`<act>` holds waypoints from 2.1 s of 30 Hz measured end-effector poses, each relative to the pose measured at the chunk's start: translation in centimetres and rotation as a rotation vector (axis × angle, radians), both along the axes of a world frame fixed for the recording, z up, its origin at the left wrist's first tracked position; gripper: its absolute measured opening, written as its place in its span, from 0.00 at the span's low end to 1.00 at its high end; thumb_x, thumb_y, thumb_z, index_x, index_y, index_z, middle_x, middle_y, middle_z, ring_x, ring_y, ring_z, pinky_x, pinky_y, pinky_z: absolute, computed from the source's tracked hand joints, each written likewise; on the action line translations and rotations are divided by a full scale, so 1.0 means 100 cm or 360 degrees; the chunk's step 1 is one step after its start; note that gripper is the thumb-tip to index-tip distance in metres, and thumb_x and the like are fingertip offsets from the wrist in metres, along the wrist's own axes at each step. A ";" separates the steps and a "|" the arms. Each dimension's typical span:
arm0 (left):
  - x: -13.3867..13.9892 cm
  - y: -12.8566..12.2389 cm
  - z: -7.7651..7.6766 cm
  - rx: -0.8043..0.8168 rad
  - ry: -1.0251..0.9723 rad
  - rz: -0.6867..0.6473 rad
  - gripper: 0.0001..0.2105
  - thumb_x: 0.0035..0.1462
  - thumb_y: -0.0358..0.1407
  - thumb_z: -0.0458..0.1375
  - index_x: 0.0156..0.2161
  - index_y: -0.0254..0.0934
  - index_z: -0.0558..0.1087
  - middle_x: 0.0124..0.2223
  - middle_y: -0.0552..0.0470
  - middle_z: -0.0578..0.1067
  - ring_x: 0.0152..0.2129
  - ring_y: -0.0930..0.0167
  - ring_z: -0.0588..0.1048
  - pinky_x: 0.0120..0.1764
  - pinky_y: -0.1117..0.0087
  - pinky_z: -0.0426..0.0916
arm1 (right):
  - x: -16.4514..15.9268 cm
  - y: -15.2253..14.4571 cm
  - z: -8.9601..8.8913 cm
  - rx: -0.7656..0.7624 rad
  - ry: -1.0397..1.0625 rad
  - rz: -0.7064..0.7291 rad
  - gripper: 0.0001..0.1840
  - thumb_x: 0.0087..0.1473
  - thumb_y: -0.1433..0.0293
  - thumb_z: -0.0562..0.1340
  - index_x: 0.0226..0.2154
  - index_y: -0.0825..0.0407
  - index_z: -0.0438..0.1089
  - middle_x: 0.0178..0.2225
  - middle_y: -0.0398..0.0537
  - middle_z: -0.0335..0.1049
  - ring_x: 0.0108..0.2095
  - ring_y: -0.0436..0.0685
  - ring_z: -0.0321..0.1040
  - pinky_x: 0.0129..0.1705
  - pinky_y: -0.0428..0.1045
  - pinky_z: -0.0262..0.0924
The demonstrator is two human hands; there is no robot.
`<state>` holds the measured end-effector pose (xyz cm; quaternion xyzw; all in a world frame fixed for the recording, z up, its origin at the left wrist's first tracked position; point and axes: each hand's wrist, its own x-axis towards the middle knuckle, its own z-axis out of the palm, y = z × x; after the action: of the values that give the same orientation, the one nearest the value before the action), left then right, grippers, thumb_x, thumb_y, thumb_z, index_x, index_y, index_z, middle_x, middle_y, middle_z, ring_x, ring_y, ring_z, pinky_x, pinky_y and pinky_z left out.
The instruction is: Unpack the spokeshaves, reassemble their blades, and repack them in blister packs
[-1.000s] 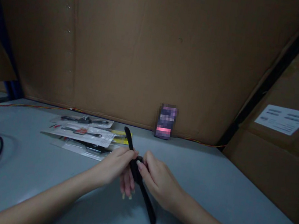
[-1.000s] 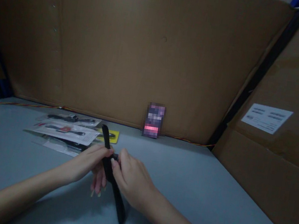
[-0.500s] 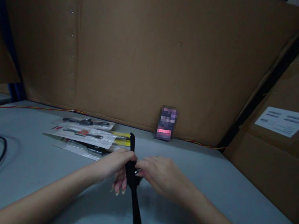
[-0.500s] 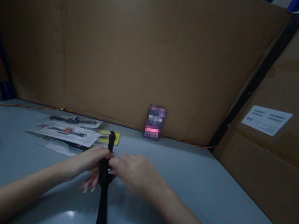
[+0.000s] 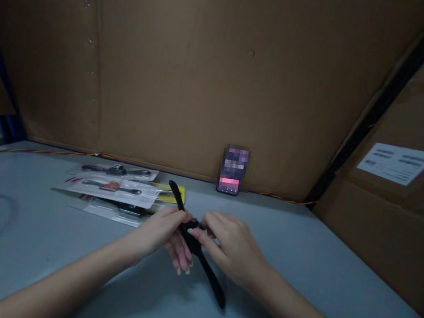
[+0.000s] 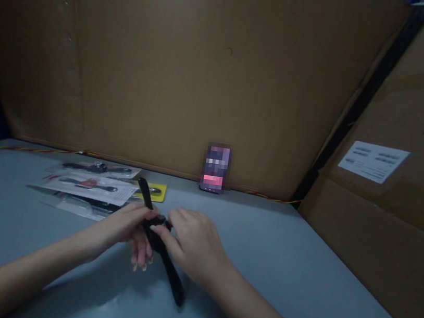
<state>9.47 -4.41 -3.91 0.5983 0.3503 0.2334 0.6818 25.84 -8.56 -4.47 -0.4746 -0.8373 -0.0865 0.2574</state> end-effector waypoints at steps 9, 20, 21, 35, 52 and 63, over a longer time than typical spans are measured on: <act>0.000 0.016 -0.014 -0.0052 -0.0033 0.0038 0.14 0.56 0.42 0.47 0.28 0.32 0.64 0.18 0.43 0.74 0.13 0.67 0.74 0.16 0.71 0.66 | 0.022 0.018 0.000 0.0161 -0.0157 0.0265 0.11 0.60 0.73 0.51 0.40 0.53 0.67 0.34 0.49 0.70 0.37 0.54 0.65 0.38 0.51 0.56; 0.005 0.008 -0.013 -0.0081 -0.0102 0.0060 0.18 0.52 0.48 0.51 0.31 0.30 0.66 0.19 0.43 0.75 0.15 0.66 0.74 0.19 0.69 0.67 | 0.003 0.001 -0.002 0.0116 0.0269 0.0338 0.10 0.57 0.73 0.55 0.40 0.53 0.68 0.37 0.50 0.70 0.39 0.56 0.64 0.41 0.53 0.60; 0.005 0.008 -0.014 -0.0086 -0.0107 0.0055 0.19 0.51 0.48 0.51 0.30 0.30 0.66 0.19 0.43 0.75 0.15 0.66 0.74 0.19 0.69 0.67 | 0.002 0.000 -0.003 0.0119 0.0284 0.0369 0.10 0.56 0.74 0.55 0.41 0.53 0.68 0.38 0.50 0.70 0.40 0.56 0.64 0.42 0.53 0.60; 0.003 0.014 -0.015 -0.0100 -0.0117 0.0068 0.17 0.54 0.45 0.50 0.29 0.29 0.67 0.20 0.43 0.75 0.15 0.66 0.74 0.19 0.69 0.67 | 0.003 0.004 -0.008 0.0334 0.0553 0.0537 0.14 0.55 0.78 0.54 0.42 0.50 0.65 0.37 0.48 0.71 0.40 0.54 0.67 0.42 0.52 0.61; 0.005 0.009 -0.015 -0.0126 -0.0166 0.0049 0.17 0.55 0.45 0.50 0.31 0.30 0.67 0.21 0.43 0.75 0.15 0.68 0.74 0.20 0.69 0.67 | 0.009 0.009 -0.002 0.0227 0.0357 0.0365 0.10 0.58 0.74 0.54 0.37 0.51 0.71 0.35 0.47 0.73 0.37 0.53 0.68 0.40 0.51 0.59; 0.003 0.016 -0.018 -0.0114 -0.0172 0.0030 0.22 0.54 0.48 0.51 0.25 0.27 0.69 0.20 0.42 0.74 0.16 0.68 0.74 0.21 0.68 0.68 | 0.009 0.006 0.000 0.0339 0.0364 0.0483 0.08 0.53 0.74 0.59 0.37 0.50 0.70 0.33 0.44 0.75 0.37 0.54 0.68 0.43 0.53 0.56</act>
<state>9.80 -2.80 -5.67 0.5569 0.3267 0.2590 0.7183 26.75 -7.93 -4.47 -0.3200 -0.8505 -0.0804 0.4095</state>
